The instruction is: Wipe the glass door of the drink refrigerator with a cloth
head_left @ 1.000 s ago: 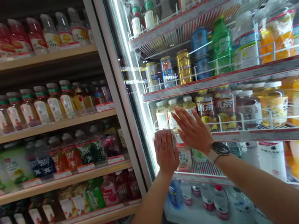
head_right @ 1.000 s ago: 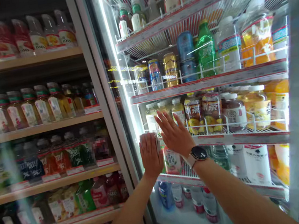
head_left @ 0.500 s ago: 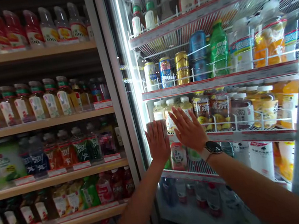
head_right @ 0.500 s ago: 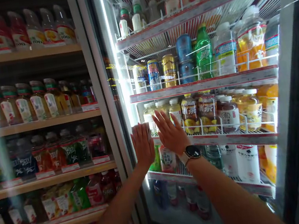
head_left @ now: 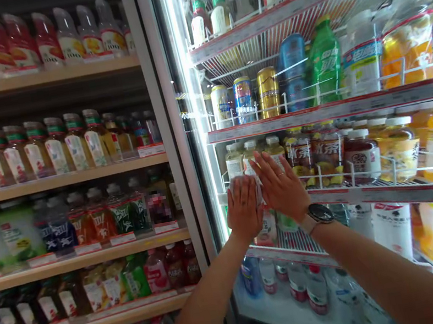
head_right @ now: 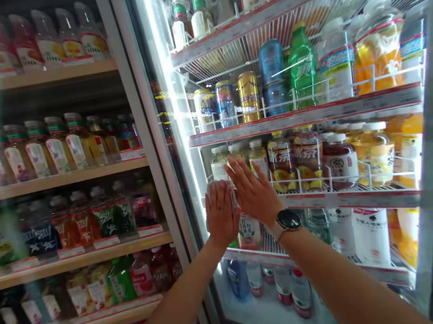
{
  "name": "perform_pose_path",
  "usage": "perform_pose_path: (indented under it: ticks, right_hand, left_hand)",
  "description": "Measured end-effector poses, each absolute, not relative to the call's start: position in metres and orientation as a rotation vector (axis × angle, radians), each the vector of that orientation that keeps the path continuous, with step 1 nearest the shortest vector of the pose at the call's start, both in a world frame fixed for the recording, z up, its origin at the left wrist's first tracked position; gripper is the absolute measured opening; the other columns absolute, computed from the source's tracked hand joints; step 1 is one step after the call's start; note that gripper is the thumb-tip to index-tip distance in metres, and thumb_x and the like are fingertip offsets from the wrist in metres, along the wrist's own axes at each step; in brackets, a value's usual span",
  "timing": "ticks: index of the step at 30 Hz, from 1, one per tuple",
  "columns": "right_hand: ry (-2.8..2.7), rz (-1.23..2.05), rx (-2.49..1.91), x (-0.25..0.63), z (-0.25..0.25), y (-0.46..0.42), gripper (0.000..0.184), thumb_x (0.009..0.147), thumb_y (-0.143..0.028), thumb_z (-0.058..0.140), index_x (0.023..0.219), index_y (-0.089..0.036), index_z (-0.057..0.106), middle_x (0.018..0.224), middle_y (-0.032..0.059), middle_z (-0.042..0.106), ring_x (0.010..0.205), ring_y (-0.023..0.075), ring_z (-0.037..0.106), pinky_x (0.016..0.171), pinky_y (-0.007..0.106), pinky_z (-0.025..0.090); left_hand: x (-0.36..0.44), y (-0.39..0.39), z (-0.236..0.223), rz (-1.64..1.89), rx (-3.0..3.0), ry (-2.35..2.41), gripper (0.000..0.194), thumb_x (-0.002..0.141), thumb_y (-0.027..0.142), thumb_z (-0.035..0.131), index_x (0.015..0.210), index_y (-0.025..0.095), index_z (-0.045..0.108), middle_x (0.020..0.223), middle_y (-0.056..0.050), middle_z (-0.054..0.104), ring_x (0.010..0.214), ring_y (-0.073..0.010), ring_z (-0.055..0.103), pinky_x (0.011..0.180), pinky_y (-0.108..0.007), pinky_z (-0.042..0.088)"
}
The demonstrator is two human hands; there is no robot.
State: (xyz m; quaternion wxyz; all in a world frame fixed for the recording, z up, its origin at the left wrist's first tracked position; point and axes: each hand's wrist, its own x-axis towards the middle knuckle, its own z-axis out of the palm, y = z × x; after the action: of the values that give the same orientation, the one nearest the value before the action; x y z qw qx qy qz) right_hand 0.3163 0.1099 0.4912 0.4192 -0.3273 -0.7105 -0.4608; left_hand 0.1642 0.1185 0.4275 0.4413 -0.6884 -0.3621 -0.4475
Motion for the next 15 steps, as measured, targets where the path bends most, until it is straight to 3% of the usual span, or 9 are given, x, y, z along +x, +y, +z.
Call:
perform_pose_path:
  ticks: [5,8,11,15]
  right_hand:
    - [-1.806,-1.123,-0.841,0.317,0.492,0.107,0.073,0.098,-0.024,0.043,0.159,-0.012,0.004,0.163,0.0108,0.022,0.152,0.0247,0.019,0.125,0.049,0.009]
    - [-1.802,-1.117,-0.841,0.317,0.492,0.108,0.073,0.098,-0.025,0.042,0.159,-0.014,0.003,0.163,0.0095,0.022,0.152,0.0241,0.02,0.125,0.049,0.01]
    - [-1.797,-1.12,-0.836,0.317,0.491,0.109,0.072,0.099,-0.025,0.041,0.159,-0.013,0.003,0.163,0.0099,0.024,0.151,0.0241,0.02,0.125,0.048,0.009]
    - [-1.807,-1.105,-0.83,0.317,0.491,0.109,0.073,0.098,-0.024,0.041,0.159,-0.014,0.002,0.164,0.0102,0.021,0.152,0.0245,0.02,0.125,0.049,0.009]
  left_hand:
    - [0.138,0.112,0.349,-0.88,-1.751,-0.81,0.057,0.096,0.035,0.043,0.15,0.016,0.04,0.16,-0.008,0.033,0.153,-0.0288,0.013,0.123,-0.049,0.018]
    - [0.12,0.112,0.328,-0.745,-1.781,-0.702,0.05,0.094,0.037,0.047,0.143,0.024,0.051,0.16,-0.003,0.035,0.153,-0.0262,0.014,0.123,-0.047,0.017]
    - [0.114,0.115,0.36,-0.711,-1.792,-0.717,0.052,0.094,0.032,0.047,0.146,0.024,0.047,0.159,-0.004,0.038,0.154,-0.0245,0.012,0.124,-0.046,0.015]
    - [0.125,0.126,0.471,-1.031,-1.669,-0.988,0.06,0.099,0.026,0.037,0.156,0.016,0.023,0.162,-0.009,0.03,0.154,-0.0243,0.007,0.125,-0.049,0.011]
